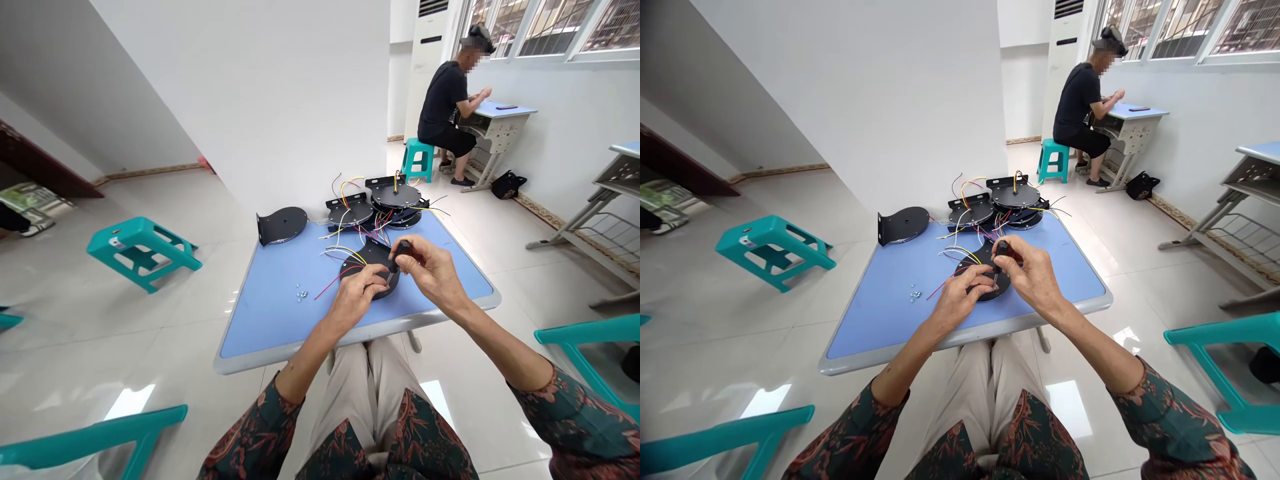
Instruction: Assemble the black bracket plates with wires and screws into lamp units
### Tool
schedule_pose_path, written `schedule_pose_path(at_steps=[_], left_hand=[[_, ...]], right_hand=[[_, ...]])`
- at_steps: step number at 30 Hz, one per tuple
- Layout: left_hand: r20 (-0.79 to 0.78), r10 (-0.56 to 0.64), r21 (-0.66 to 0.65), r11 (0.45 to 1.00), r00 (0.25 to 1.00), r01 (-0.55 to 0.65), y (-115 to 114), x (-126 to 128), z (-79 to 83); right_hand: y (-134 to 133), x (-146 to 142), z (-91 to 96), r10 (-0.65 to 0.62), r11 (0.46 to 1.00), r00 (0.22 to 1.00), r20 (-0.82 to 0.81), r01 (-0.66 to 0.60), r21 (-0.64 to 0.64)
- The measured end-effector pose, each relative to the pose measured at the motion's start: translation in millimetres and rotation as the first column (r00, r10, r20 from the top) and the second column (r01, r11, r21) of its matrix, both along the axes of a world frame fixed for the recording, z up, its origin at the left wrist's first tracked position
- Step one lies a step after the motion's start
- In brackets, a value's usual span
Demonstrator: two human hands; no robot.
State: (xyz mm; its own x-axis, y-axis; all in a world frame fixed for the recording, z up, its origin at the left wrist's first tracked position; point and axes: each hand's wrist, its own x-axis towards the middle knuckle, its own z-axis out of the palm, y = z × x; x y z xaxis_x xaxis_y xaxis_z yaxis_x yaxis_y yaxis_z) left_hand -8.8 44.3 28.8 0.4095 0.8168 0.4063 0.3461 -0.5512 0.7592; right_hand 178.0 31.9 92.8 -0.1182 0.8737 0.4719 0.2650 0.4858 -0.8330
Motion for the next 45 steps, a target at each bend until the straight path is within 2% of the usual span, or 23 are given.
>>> schedule_pose_path(at_steps=[3, 6, 17, 25, 31, 38, 40, 42, 45], left_hand=[[-0.073, -0.053, 0.022, 0.998, 0.996, 0.055, 9.1, -3.1, -7.2], [-0.106, -0.040, 0.050, 0.998, 0.994, 0.046, 10.2, -4.3, -16.6], [-0.051, -0.054, 0.165, 0.984, 0.997, 0.062, 9.3, -0.7, -35.2], [-0.007, -0.045, 0.182, 0.982, 0.999, 0.045, 5.5, -2.4, -38.1], [0.016, 0.041, 0.014, 0.999, 0.999, -0.041, 7.2, 2.3, -27.6], [0.028, 0.106, -0.194, 0.976, 0.994, -0.099, 17.6, 13.1, -20.3], [0.019, 0.108, -0.188, 0.977, 0.994, -0.102, 18.1, 13.9, -20.7], [-0.002, 0.106, -0.158, 0.982, 0.994, -0.105, 17.6, 13.5, -20.8], [-0.023, 0.112, -0.147, 0.983, 0.993, -0.114, 16.4, 12.3, -19.5]], right_hand=[[5.5, 1.6, -14.4, -0.021, 0.999, 0.999, -0.037, 0.019, -0.041], [6.3, 1.5, -22.9, -0.037, 0.998, 0.998, -0.056, 0.034, -0.057], [4.5, 1.2, -27.3, -0.083, 0.996, 0.994, 0.068, 0.085, -0.028], [2.5, -0.1, -34.7, -0.109, 0.993, 0.988, 0.113, 0.104, 0.048], [2.2, -9.9, -31.3, -0.154, 0.978, 0.955, 0.255, 0.110, 0.177], [9.3, -21.4, -37.3, -0.270, 0.952, 0.904, 0.330, 0.200, 0.231], [10.3, -17.7, -32.0, -0.214, 0.968, 0.916, 0.339, 0.152, 0.200], [10.3, -12.2, -23.1, -0.098, 0.985, 0.929, 0.358, 0.040, 0.165], [9.0, -6.4, -11.3, 0.016, 0.981, 0.905, 0.425, -0.095, 0.167]])
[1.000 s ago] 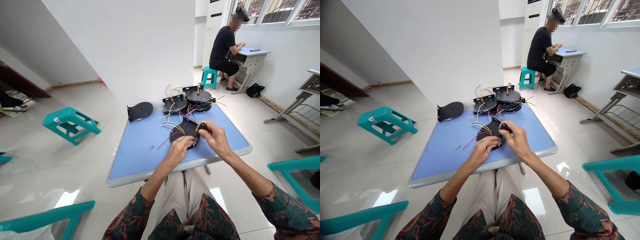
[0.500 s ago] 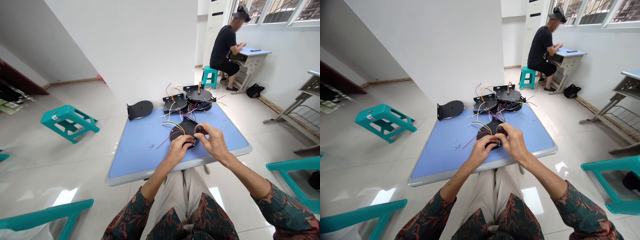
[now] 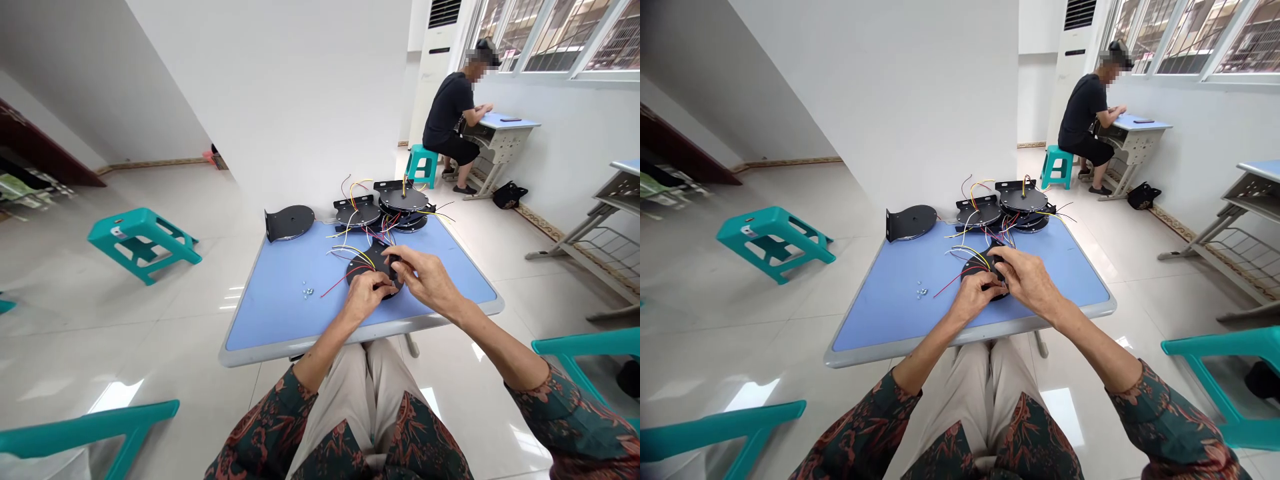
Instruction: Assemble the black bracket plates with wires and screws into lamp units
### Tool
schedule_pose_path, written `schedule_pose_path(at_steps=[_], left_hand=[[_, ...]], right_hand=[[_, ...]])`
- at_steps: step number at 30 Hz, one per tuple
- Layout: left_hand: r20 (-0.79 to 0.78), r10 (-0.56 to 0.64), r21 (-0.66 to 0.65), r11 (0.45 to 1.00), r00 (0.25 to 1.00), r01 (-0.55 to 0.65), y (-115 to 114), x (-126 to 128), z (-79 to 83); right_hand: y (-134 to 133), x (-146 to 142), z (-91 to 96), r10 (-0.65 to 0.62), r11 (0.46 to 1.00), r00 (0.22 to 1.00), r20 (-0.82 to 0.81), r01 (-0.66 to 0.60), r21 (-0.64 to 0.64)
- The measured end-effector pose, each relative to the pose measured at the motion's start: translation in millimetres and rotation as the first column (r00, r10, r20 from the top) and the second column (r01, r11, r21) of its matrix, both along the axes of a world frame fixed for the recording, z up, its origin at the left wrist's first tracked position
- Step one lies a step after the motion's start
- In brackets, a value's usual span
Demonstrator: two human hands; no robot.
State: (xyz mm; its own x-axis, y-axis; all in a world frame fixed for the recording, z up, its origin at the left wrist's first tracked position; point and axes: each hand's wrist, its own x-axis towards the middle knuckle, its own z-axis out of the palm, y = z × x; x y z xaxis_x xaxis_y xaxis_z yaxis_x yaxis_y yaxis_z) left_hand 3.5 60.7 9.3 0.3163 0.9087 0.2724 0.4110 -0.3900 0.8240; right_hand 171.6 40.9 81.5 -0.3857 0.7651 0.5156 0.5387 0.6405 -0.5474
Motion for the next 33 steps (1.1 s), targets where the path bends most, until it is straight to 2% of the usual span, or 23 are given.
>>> schedule_pose_path(at_steps=[2, 4, 7, 10, 12, 15, 17, 18, 21, 24, 27, 29, 31, 33], left_hand=[[-0.010, -0.004, -0.014, 1.000, 1.000, 0.003, -0.4, -0.7, 1.5], [-0.022, -0.020, -0.027, 0.999, 1.000, 0.020, -0.6, -1.0, 2.7], [-0.019, -0.034, -0.042, 0.999, 0.999, 0.033, -0.7, -0.9, 3.5], [0.021, -0.036, -0.068, 0.997, 0.999, 0.037, -0.2, 0.1, 3.2], [0.034, -0.026, -0.074, 0.997, 0.999, 0.029, 0.3, 1.0, 2.6], [0.023, -0.011, -0.055, 0.998, 1.000, 0.013, 1.0, 2.2, 1.4], [0.006, -0.008, -0.042, 0.999, 1.000, 0.009, 1.0, 2.8, 0.8], [-0.006, -0.002, -0.042, 0.999, 1.000, 0.001, 0.8, 3.1, 0.7], [-0.050, 0.033, -0.050, 0.998, 0.998, -0.036, 0.0, 3.1, 1.6], [-0.068, 0.007, -0.051, 0.999, 0.998, -0.011, -0.9, 2.3, 3.3], [-0.074, -0.003, -0.034, 0.999, 0.997, 0.000, -1.3, 1.6, 4.4], [-0.070, 0.005, -0.027, 1.000, 0.998, -0.007, -1.4, 1.8, 4.4], [-0.064, 0.010, -0.029, 1.000, 0.998, -0.012, -1.6, 2.5, 4.1], [-0.063, 0.021, -0.038, 0.999, 0.998, -0.024, -2.0, 3.7, 3.5]], right_hand=[[-1.5, -0.4, 2.6, -0.036, 0.998, 0.998, 0.057, 0.033, 0.049], [-3.5, -4.2, 0.9, -0.142, 0.986, 0.983, 0.114, 0.130, 0.109], [-6.7, -11.9, -3.6, -0.294, 0.950, 0.933, 0.208, 0.260, 0.175], [-7.6, -14.1, -2.7, -0.380, 0.920, 0.892, 0.244, 0.338, 0.198], [-6.1, -10.4, 2.2, -0.339, 0.936, 0.916, 0.214, 0.306, 0.174], [-2.0, -0.9, 11.4, -0.135, 0.988, 0.981, 0.141, 0.122, 0.097], [-0.1, 3.2, 14.7, -0.073, 0.995, 0.988, 0.137, 0.062, 0.083], [0.2, 3.7, 14.9, -0.100, 0.992, 0.982, 0.159, 0.085, 0.098], [-1.7, -1.2, 11.1, -0.286, 0.951, 0.921, 0.266, 0.239, 0.195], [-5.4, -7.5, 8.4, -0.397, 0.912, 0.851, 0.345, 0.322, 0.255], [-6.8, -5.2, 13.1, -0.356, 0.929, 0.876, 0.325, 0.293, 0.228], [-5.8, 0.2, 18.6, -0.232, 0.967, 0.930, 0.284, 0.189, 0.169], [-4.6, 4.5, 22.9, -0.148, 0.985, 0.951, 0.272, 0.116, 0.131], [-4.6, 4.4, 24.7, -0.200, 0.977, 0.927, 0.318, 0.166, 0.131]])
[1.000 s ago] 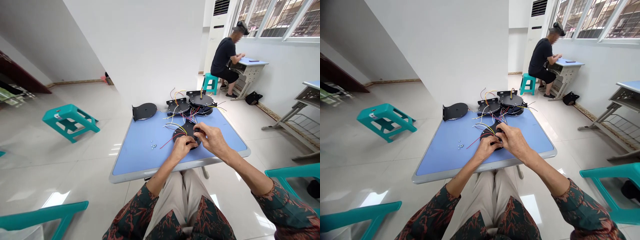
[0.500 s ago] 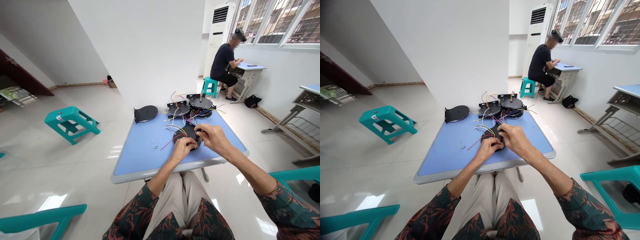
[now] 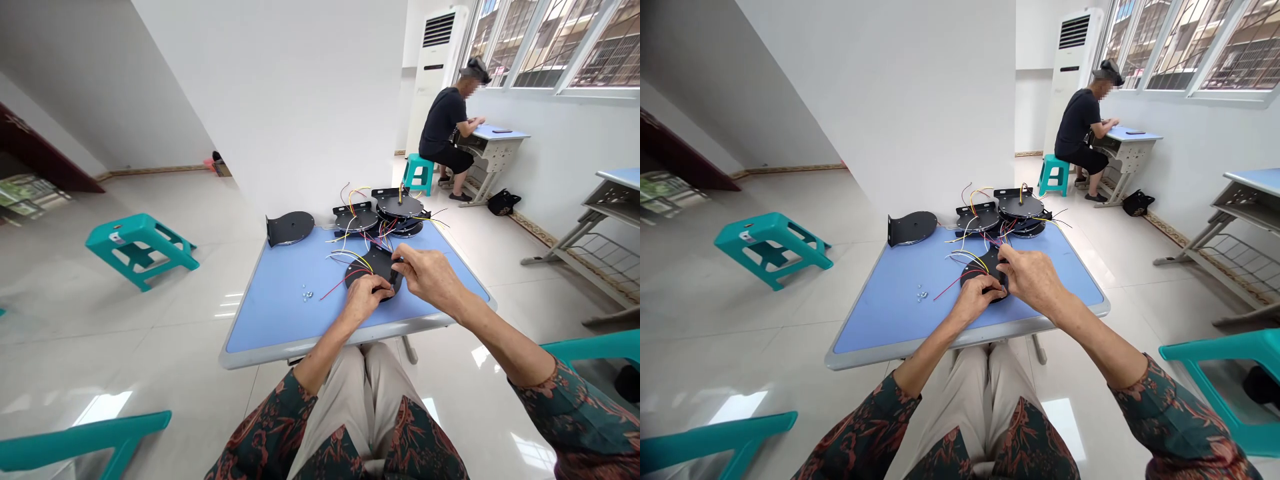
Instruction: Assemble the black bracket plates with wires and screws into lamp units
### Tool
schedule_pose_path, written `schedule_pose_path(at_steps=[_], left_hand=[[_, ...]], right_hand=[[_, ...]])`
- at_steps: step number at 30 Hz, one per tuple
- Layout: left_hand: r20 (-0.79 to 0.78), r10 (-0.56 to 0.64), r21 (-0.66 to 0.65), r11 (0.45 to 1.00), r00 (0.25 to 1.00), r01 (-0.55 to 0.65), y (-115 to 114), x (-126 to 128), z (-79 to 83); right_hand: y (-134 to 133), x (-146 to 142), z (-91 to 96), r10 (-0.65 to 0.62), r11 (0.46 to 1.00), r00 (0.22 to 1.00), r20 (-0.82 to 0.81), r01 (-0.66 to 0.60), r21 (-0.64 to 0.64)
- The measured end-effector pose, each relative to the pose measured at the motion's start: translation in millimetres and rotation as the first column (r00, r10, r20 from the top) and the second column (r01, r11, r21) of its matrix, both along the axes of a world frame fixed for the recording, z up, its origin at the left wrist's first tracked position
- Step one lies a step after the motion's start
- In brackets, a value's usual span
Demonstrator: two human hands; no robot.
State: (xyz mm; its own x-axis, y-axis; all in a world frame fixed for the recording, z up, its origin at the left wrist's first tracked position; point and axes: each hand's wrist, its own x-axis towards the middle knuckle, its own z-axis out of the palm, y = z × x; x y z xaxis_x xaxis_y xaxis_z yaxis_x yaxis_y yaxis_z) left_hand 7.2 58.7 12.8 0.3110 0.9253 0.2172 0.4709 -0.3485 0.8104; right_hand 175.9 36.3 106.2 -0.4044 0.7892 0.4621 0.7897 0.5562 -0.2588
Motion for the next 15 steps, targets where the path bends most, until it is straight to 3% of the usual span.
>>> schedule_pose_path(at_steps=[3, 6, 12, 15], left_hand=[[-0.008, 0.026, -0.013, 1.000, 1.000, -0.026, -0.4, 1.9, -1.2], [-0.012, 0.040, -0.016, 0.999, 0.999, -0.040, 0.0, 2.6, -2.6], [0.016, 0.006, -0.025, 1.000, 1.000, -0.006, 0.0, 0.6, 0.2], [0.001, -0.004, -0.038, 0.999, 1.000, 0.004, -1.8, 1.0, 3.6]], right_hand=[[-2.6, -8.4, -0.3, -0.172, 0.985, 0.980, 0.103, 0.170, 0.028], [-5.1, -15.9, 1.2, -0.226, 0.974, 0.965, 0.130, 0.221, 0.048], [1.2, -3.8, 5.6, 0.098, 0.994, 0.995, 0.009, -0.097, -0.057], [5.6, -0.7, -2.3, 0.021, 0.999, 0.999, 0.025, -0.021, -0.025]])
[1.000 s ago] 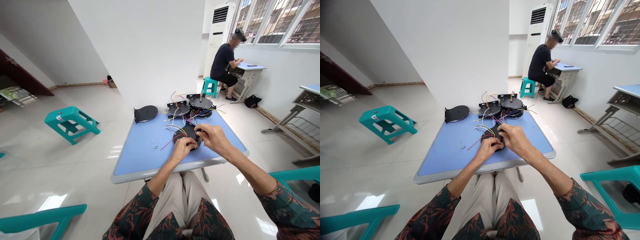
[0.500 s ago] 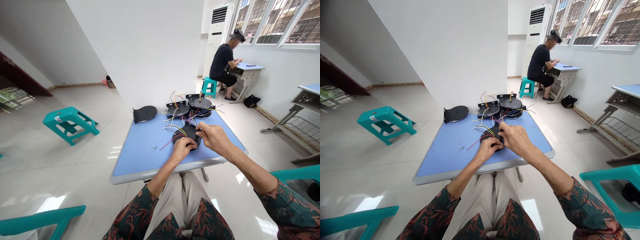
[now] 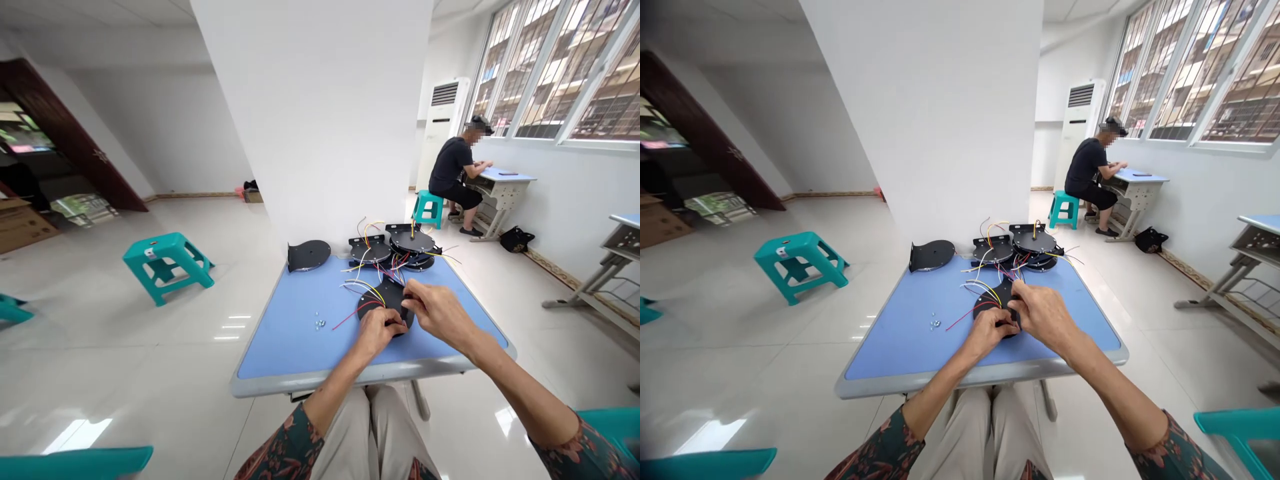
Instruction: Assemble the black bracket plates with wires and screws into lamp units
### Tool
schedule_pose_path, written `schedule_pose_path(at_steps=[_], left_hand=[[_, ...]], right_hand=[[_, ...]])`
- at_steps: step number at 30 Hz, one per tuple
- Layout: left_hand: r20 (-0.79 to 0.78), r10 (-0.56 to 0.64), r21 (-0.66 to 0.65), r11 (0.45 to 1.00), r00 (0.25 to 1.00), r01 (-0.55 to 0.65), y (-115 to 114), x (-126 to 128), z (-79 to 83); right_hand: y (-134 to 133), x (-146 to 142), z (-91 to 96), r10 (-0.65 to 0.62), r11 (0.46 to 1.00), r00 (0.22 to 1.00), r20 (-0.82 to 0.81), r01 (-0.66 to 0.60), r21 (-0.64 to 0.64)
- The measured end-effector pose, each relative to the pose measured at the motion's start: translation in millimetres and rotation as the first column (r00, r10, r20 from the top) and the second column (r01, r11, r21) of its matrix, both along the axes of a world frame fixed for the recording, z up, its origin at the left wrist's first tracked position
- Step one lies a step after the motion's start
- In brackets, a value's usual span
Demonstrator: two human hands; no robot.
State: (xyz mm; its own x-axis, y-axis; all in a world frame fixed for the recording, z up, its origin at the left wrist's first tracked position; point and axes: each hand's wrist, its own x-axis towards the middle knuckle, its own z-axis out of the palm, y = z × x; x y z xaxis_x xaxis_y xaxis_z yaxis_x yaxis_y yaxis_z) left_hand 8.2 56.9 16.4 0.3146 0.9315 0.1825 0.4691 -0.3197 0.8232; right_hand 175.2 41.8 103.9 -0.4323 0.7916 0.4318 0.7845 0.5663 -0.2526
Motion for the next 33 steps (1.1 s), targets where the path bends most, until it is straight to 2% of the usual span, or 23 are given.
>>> schedule_pose_path(at_steps=[3, 5, 7, 10, 12, 14, 17, 19, 21, 25, 27, 31, 33], left_hand=[[-0.034, 0.015, 0.003, 1.000, 0.999, -0.015, -1.3, 1.2, 2.6], [-0.053, 0.003, 0.006, 1.000, 0.999, -0.002, -1.4, 1.7, 4.4], [-0.070, -0.015, 0.004, 1.000, 0.997, 0.015, -1.3, 1.7, 6.7], [-0.069, -0.033, -0.019, 0.999, 0.997, 0.031, -1.6, 1.3, 10.5], [-0.053, -0.025, -0.037, 0.999, 0.998, 0.023, -2.5, 1.5, 11.7], [-0.045, 0.003, -0.047, 0.999, 0.999, -0.005, -3.3, 2.5, 11.1], [-0.019, 0.041, -0.058, 0.997, 0.999, -0.042, -3.3, 5.1, 7.0], [0.002, 0.054, -0.055, 0.997, 0.999, -0.054, -2.4, 6.3, 3.8], [0.008, 0.067, -0.047, 0.997, 0.998, -0.067, -1.3, 6.4, 1.6], [0.001, 0.058, -0.060, 0.996, 0.998, -0.058, -1.5, 4.2, 3.3], [-0.003, 0.048, -0.061, 0.997, 0.999, -0.048, -2.9, 3.3, 6.4], [-0.017, 0.073, -0.081, 0.994, 0.997, -0.074, -3.8, 4.0, 10.0], [-0.014, 0.074, -0.088, 0.993, 0.997, -0.075, -2.5, 4.7, 8.6]], right_hand=[[1.6, -4.5, -11.5, -0.174, 0.982, 0.985, 0.012, 0.173, 0.077], [1.2, -7.0, -15.4, -0.213, 0.974, 0.977, 0.007, 0.212, 0.085], [0.3, -6.5, -13.9, -0.160, 0.985, 0.987, -0.031, 0.162, 0.061], [-0.8, -2.0, -5.9, 0.019, 1.000, 0.993, -0.118, -0.018, 0.003], [-0.7, -0.5, -3.9, 0.081, 0.997, 0.987, -0.142, -0.083, -0.008], [0.0, -2.4, -8.3, 0.025, 1.000, 0.991, -0.133, -0.022, 0.020], [0.1, -9.0, -21.4, -0.136, 0.985, 0.988, -0.080, 0.144, 0.100], [-1.1, -12.1, -26.6, -0.184, 0.974, 0.982, -0.046, 0.188, 0.129], [-2.7, -11.9, -25.8, -0.146, 0.984, 0.988, -0.046, 0.150, 0.096], [-3.0, -5.4, -16.6, 0.040, 0.998, 0.994, -0.106, -0.045, -0.041], [-1.5, -4.0, -15.5, 0.019, 0.998, 0.994, -0.109, -0.025, -0.057], [0.5, -8.1, -16.9, -0.134, 0.990, 0.989, -0.058, 0.131, -0.055], [0.8, -10.0, -14.4, -0.106, 0.991, 0.992, -0.074, 0.099, -0.087]])
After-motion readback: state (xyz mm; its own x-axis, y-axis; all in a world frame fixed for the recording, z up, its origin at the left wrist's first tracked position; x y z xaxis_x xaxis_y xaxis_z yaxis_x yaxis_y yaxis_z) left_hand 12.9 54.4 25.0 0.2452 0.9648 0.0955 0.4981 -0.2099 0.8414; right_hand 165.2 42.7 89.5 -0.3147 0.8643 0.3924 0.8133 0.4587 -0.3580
